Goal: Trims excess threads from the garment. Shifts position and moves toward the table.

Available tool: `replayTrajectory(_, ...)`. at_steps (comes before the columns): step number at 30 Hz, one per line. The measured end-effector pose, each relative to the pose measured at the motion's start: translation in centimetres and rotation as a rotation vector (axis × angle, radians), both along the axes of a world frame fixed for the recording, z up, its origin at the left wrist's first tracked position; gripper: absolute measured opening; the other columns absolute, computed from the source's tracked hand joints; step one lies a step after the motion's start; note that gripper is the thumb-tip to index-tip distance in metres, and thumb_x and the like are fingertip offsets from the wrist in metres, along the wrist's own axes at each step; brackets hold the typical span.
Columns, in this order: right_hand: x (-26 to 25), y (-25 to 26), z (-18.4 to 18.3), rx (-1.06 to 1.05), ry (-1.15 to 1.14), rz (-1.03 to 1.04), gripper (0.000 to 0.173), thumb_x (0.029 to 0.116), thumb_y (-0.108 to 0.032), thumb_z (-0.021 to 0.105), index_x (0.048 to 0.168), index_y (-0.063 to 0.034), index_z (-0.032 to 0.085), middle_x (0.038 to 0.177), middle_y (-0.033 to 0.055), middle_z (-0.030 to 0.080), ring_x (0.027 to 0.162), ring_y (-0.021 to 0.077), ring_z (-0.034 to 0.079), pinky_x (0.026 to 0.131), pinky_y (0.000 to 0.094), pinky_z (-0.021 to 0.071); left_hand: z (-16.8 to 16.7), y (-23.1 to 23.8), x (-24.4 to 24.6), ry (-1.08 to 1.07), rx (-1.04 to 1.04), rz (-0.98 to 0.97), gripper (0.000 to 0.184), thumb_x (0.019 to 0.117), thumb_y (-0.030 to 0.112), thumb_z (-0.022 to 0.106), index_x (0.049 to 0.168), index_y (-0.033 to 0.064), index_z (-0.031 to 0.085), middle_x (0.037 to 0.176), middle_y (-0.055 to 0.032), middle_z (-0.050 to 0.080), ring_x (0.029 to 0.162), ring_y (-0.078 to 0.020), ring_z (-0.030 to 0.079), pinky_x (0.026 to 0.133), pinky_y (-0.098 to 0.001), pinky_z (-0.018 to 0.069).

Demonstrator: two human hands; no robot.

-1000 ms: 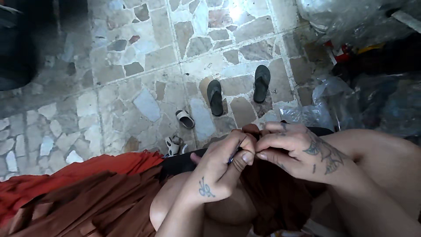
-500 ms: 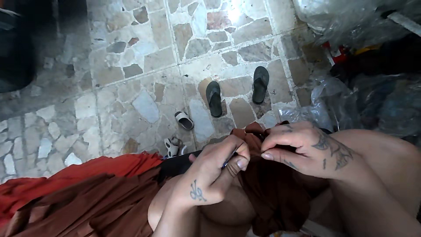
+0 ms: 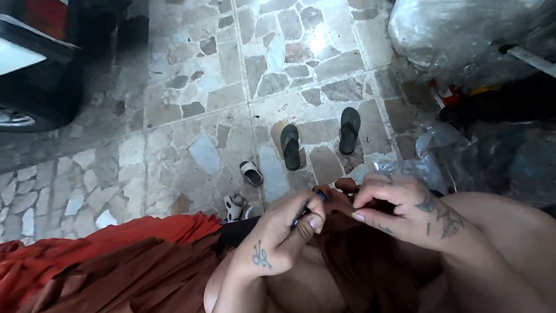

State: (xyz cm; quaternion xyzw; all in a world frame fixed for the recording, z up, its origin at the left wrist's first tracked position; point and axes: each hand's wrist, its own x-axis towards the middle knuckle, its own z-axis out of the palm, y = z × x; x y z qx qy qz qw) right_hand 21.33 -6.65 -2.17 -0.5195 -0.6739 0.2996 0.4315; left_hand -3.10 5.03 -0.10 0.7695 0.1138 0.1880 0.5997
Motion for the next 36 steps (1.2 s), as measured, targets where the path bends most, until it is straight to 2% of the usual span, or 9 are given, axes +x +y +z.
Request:
replayTrajectory(2, -0.2, 0.0, 0.0, 0.022, 0.0, -0.003, 0.018, 0.0957, -0.023, 0.066, 0.092, -0.0069, 0.073, 0.082, 0.0011, 0.067, 0.077, -0.0015, 0.059, 0.07, 0.0119, 0.0478, 0.1, 0.1, -0.1, 0.01, 0.002, -0.007, 0.027, 0.1108, 0.03, 0.045, 0.104, 0.0074, 0.057, 0.084, 0.001, 0.058, 0.072, -0.0004, 0.055, 0.064, -0.0168, 0.0478)
replayTrajectory(5, -0.3, -0.2, 0.1, 0.024, 0.017, 0.032, 0.017, 0.0973, -0.022, 0.066, 0.094, -0.0075, 0.075, 0.086, 0.0011, 0.072, 0.081, -0.0017, 0.064, 0.074, 0.013, 0.0513, 0.2, 0.1, -0.3, 0.015, -0.009, -0.029, 0.027, 0.1108, 0.031, 0.045, 0.104, 0.0073, 0.056, 0.084, 0.0013, 0.057, 0.072, 0.0003, 0.054, 0.065, -0.0161, 0.0477)
replayTrajectory(11, 0.3, 0.0, 0.0, -0.006, 0.035, 0.009, 0.02, 0.0999, -0.026, 0.064, 0.098, -0.0085, 0.075, 0.086, 0.0, 0.067, 0.083, -0.0014, 0.061, 0.075, 0.0122, 0.0494, 0.3, 0.6, -0.9, -0.012, -0.082, 0.021, 0.025, 0.1105, 0.031, 0.046, 0.105, 0.0103, 0.058, 0.085, 0.0046, 0.058, 0.067, 0.0034, 0.051, 0.059, -0.0133, 0.0436)
replayTrajectory(15, -0.1, -0.1, 0.3, -0.006, 0.072, 0.009, 0.02, 0.0989, -0.023, 0.064, 0.096, -0.0072, 0.075, 0.087, -0.001, 0.073, 0.083, -0.0046, 0.064, 0.075, 0.0113, 0.0519, 0.3, 0.7, -1.1, -0.025, -0.094, 0.007, 0.024, 0.1105, 0.031, 0.046, 0.104, 0.0104, 0.058, 0.084, 0.005, 0.058, 0.069, 0.0038, 0.051, 0.06, -0.0129, 0.043)
replayTrajectory(18, 0.4, -0.1, 0.3, -0.025, 0.066, 0.019, 0.021, 0.0999, -0.025, 0.064, 0.097, -0.0081, 0.075, 0.087, -0.0021, 0.068, 0.082, -0.004, 0.06, 0.073, 0.0106, 0.0489, 0.4, 0.7, -1.4, -0.018, -0.113, 0.028, 0.024, 0.1101, 0.032, 0.047, 0.103, 0.0121, 0.059, 0.083, 0.0062, 0.057, 0.069, 0.0044, 0.051, 0.06, -0.0123, 0.0426)
replayTrajectory(24, -0.4, 0.1, 0.3, -0.052, 0.108, -0.007, 0.018, 0.0981, -0.021, 0.066, 0.096, -0.0076, 0.077, 0.087, -0.0038, 0.072, 0.083, -0.006, 0.064, 0.075, 0.0104, 0.0522, 0.6, 1.1, -1.9, -0.012, -0.126, 0.02, 0.023, 0.11, 0.031, 0.047, 0.102, 0.0131, 0.059, 0.083, 0.0067, 0.057, 0.069, 0.0042, 0.051, 0.061, -0.0124, 0.0429)
replayTrajectory(28, 0.3, 0.1, 0.0, -0.063, 0.09, -0.057, 0.018, 0.0977, -0.024, 0.067, 0.096, -0.01, 0.078, 0.086, -0.0048, 0.069, 0.08, -0.005, 0.061, 0.072, 0.0108, 0.0504, 0.6, 1.3, -2.0, 0.019, -0.068, 0.043, 0.023, 0.1102, 0.031, 0.047, 0.103, 0.0132, 0.059, 0.082, 0.0068, 0.055, 0.068, 0.004, 0.05, 0.059, -0.0127, 0.0418)
replayTrajectory(32, 0.2, 0.2, -0.3, -0.094, 0.067, -0.1, 0.019, 0.0985, -0.022, 0.064, 0.097, -0.0076, 0.076, 0.089, -0.0033, 0.069, 0.082, -0.0046, 0.062, 0.073, 0.0109, 0.0515, 0.4, 0.5, -1.0, 0.135, 0.088, 0.159, 0.02, 0.1083, 0.024, 0.049, 0.104, 0.0092, 0.062, 0.08, 0.0059, 0.058, 0.065, 0.0045, 0.052, 0.059, -0.0123, 0.0452)
replayTrajectory(36, -0.3, 0.3, -0.3, -0.073, 0.042, -0.151, 0.019, 0.0966, -0.022, 0.063, 0.094, -0.0076, 0.076, 0.087, -0.0024, 0.07, 0.081, -0.0049, 0.062, 0.072, 0.0113, 0.0513, 0.3, -0.2, -0.1, 0.302, 0.23, 0.069, 0.027, 0.1035, 0.015, 0.051, 0.121, 0.0052, 0.07, 0.092, -0.0005, 0.069, 0.076, -0.0008, 0.061, 0.072, -0.0181, 0.0526)
